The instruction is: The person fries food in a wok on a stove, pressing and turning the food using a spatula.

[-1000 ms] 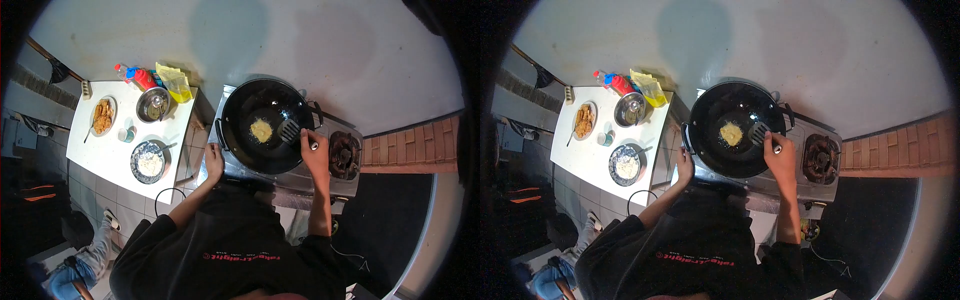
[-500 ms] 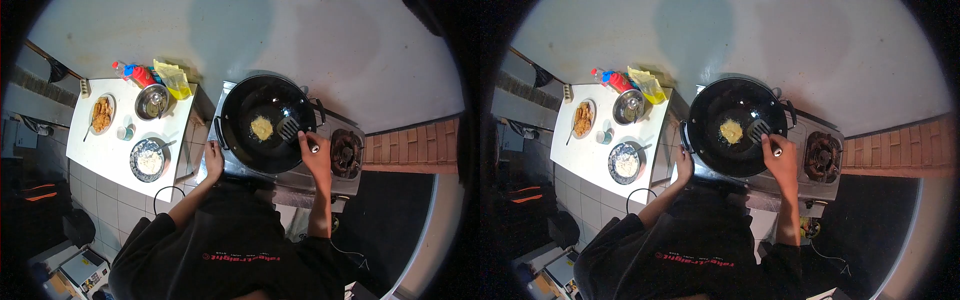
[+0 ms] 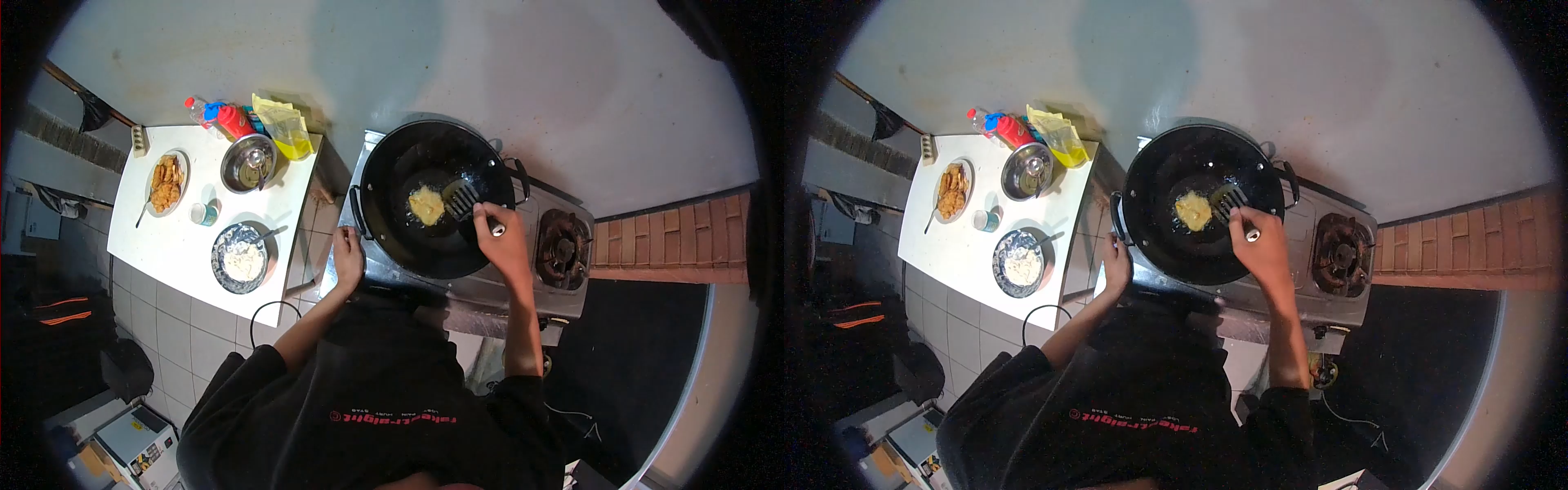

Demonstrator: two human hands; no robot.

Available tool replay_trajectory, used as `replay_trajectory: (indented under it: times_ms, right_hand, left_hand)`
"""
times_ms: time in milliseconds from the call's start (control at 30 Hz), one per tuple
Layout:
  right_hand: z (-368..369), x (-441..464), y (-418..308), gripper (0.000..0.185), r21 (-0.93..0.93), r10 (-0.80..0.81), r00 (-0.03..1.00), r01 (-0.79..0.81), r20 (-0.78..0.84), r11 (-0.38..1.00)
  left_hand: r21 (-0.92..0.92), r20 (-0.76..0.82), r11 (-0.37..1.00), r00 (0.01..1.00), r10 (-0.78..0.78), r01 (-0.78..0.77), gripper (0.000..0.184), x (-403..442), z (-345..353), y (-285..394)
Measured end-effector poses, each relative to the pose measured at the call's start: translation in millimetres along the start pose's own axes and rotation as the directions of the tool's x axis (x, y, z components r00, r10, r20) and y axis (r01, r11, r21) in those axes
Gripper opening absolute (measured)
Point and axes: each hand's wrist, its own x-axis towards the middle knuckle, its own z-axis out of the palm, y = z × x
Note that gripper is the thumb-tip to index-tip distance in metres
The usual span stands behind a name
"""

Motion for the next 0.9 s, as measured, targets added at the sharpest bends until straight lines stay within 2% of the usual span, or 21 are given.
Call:
replay_trajectory:
  times_ms: [67, 200, 267, 367, 500, 600, 667, 900]
  right_hand:
    - [-0.2, -1.6, -1.3, 0.026, 0.049, 0.006, 0.998, -0.009, 0.059, 0.999]
    - [-8.9, -11.9, -12.8, 0.025, -0.022, 0.085, 0.99, -0.083, 0.116, 0.996]
    - [-10.5, -13.8, -8.2, 0.025, -0.023, 0.041, 0.998, -0.04, 0.042, 0.999]
    - [-11.5, -15.5, -8.6, 0.026, -0.002, 0.036, 0.999, -0.036, 0.033, 0.999]
    - [-10.4, -18.1, -11.4, 0.025, 0.037, 0.05, 0.998, -0.051, 0.028, 0.998]
    - [-12.2, -18.9, -13.4, 0.025, 0.033, 0.064, 0.996, -0.066, 0.058, 0.997]
    - [-9.4, -19.7, -8.1, 0.025, 0.017, 0.002, 1.0, -0.002, -0.011, 1.0]
    - [-9.3, -25.8, -10.7, 0.024, 0.048, 0.066, 0.998, -0.067, 0.024, 0.997]
  left_hand:
    - [0.004, 0.02, 0.998, 0.997, -0.07, 0.07, 0.031, -1.4, -0.3, -4.5]
    - [-0.016, 0.012, 0.999, 0.999, -0.052, 0.052, 0.03, -3.7, -2.8, -4.7]
    - [-0.007, -0.001, 1.0, 1.0, -0.012, 0.012, 0.03, -0.5, 1.1, -6.6]
    - [-0.024, 0.019, 0.998, 0.998, -0.06, 0.06, 0.03, -1.7, -1.0, -0.4]
    - [0.003, 0.0, 0.999, 0.999, -0.035, 0.035, 0.03, -0.9, -1.2, -5.4]
    - [0.072, 0.046, 0.997, 0.999, -0.017, 0.013, 0.025, -0.7, -2.1, -10.5]
    - [0.063, 0.05, 0.998, 0.999, -0.023, 0.02, 0.025, 0.2, -1.9, -7.4]
    - [0.05, 0.043, 0.999, 0.999, 0.007, -0.009, 0.023, -0.3, -2.2, -6.6]
